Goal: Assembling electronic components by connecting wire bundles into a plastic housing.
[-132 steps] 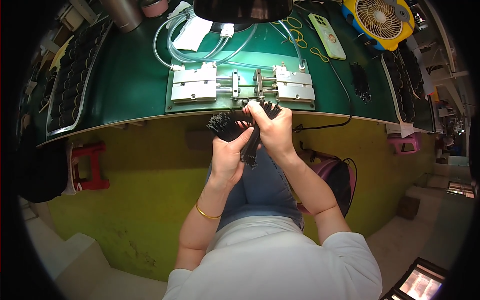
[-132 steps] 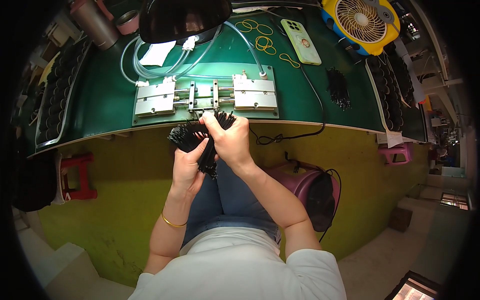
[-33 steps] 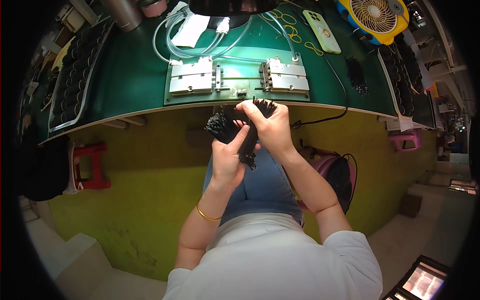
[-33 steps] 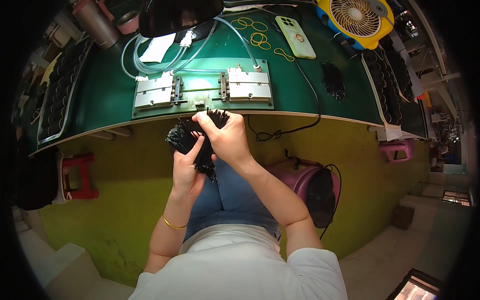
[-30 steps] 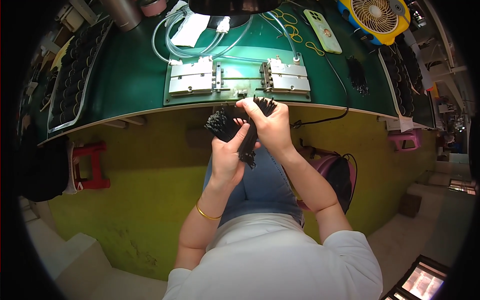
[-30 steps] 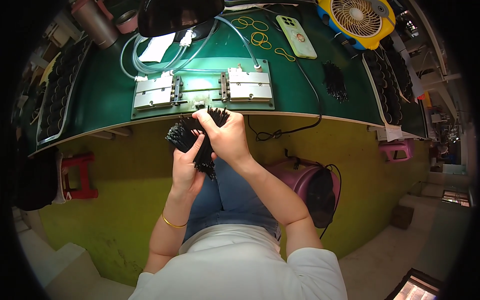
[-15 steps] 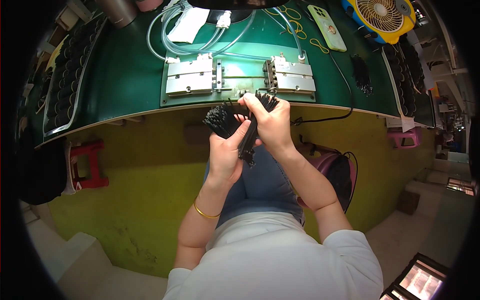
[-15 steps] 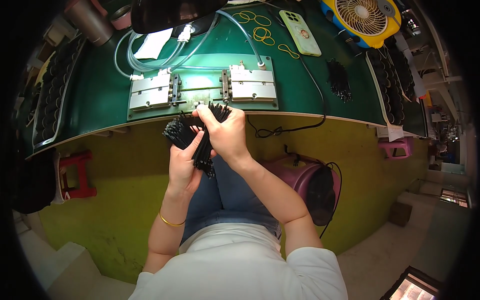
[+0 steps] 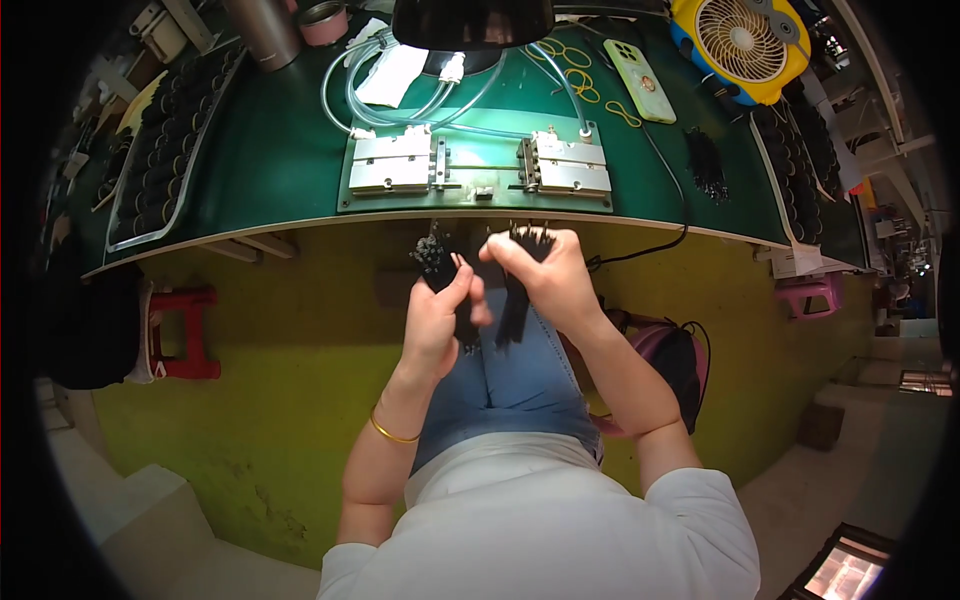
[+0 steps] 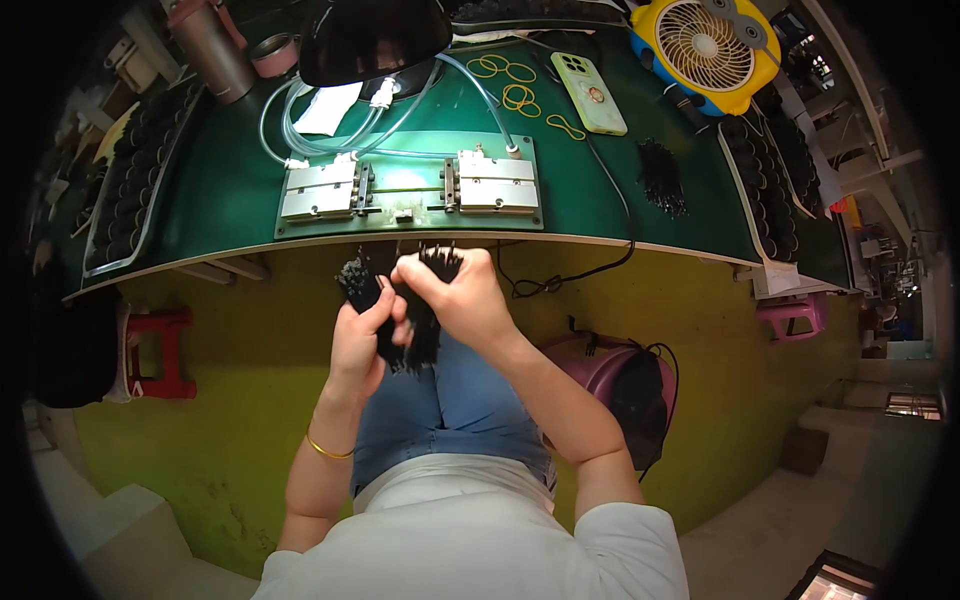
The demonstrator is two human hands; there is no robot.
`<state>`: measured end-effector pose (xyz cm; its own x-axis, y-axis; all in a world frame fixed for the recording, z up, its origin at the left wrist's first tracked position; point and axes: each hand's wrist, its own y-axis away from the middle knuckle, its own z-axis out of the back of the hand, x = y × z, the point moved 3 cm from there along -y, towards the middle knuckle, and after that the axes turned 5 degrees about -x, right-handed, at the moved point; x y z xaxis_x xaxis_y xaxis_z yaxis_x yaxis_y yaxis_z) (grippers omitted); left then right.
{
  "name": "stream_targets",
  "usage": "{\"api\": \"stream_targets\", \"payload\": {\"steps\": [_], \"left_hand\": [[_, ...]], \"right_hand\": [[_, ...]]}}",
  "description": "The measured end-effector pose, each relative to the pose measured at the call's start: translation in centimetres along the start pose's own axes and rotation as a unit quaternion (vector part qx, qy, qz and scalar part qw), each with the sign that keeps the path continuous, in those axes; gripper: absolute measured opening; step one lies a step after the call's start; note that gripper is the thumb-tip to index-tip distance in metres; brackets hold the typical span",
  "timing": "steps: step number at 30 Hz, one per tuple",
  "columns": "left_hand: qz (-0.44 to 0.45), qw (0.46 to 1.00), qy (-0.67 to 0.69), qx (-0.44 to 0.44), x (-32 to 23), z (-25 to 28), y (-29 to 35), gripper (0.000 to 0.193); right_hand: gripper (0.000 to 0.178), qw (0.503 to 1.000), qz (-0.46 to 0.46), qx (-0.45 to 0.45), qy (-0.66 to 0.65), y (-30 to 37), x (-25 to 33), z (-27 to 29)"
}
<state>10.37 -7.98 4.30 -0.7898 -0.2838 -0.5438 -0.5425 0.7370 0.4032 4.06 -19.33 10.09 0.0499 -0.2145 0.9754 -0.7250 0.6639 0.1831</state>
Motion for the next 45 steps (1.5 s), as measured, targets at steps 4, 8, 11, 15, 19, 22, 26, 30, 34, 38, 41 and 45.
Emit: {"api": "stream_targets", "payload": {"steps": [4,8,11,15,19,22,26,30,34,38,41,45], "left_hand": [[-0.041,0.997,-0.034,0.058,-0.6,-0.9,4.9,0.012],[-0.139,0.973,-0.171,0.07,-0.2,-2.2,9.3,0.01],[-0.177,0.955,-0.23,0.055,-0.3,-2.7,11.6,0.008],[-0.203,0.945,-0.252,0.034,-0.9,-2.6,13.1,0.007],[-0.251,0.923,-0.287,0.047,-1.8,-1.6,13.8,0.011],[-0.252,0.916,-0.302,0.083,-2.3,-1.1,13.7,0.014],[-0.243,0.91,-0.311,0.127,-2.6,-1.7,13.4,0.016],[-0.231,0.892,-0.347,0.175,-2.1,-2.8,13.0,0.017],[-0.164,0.906,-0.335,0.2,-1.1,-4.0,12.6,0.017],[-0.102,0.91,-0.345,0.208,-0.2,-5.0,11.9,0.017],[-0.069,0.935,-0.26,0.231,0.3,-5.1,11.3,0.018],[-0.205,0.887,-0.383,0.155,0.3,-7.2,10.8,0.013]], "right_hand": [[0.018,0.985,0.026,0.133,0.103,4.8,1.1,1.4],[0.017,0.966,0.034,0.214,0.141,8.8,2.5,1.4],[0.015,0.967,0.034,0.222,0.118,10.3,2.6,1.2],[0.013,0.967,-0.002,0.23,0.113,11.6,3.7,0.3],[0.013,0.966,0.024,0.221,0.133,12.5,3.8,-0.7],[0.013,0.967,0.027,0.215,0.137,12.9,3.7,-1.2],[0.013,0.967,0.028,0.192,0.164,13.6,3.7,-0.7],[0.014,0.975,0.028,0.141,0.168,14.9,3.8,0.4],[0.015,0.985,0.007,0.094,0.145,16.2,4.0,2.0],[0.018,0.987,-0.032,0.104,0.121,16.3,4.1,3.9],[0.019,0.982,-0.049,0.152,0.1,15.3,3.9,4.8],[0.018,0.962,-0.074,0.257,0.06,13.0,3.9,5.5]]}}
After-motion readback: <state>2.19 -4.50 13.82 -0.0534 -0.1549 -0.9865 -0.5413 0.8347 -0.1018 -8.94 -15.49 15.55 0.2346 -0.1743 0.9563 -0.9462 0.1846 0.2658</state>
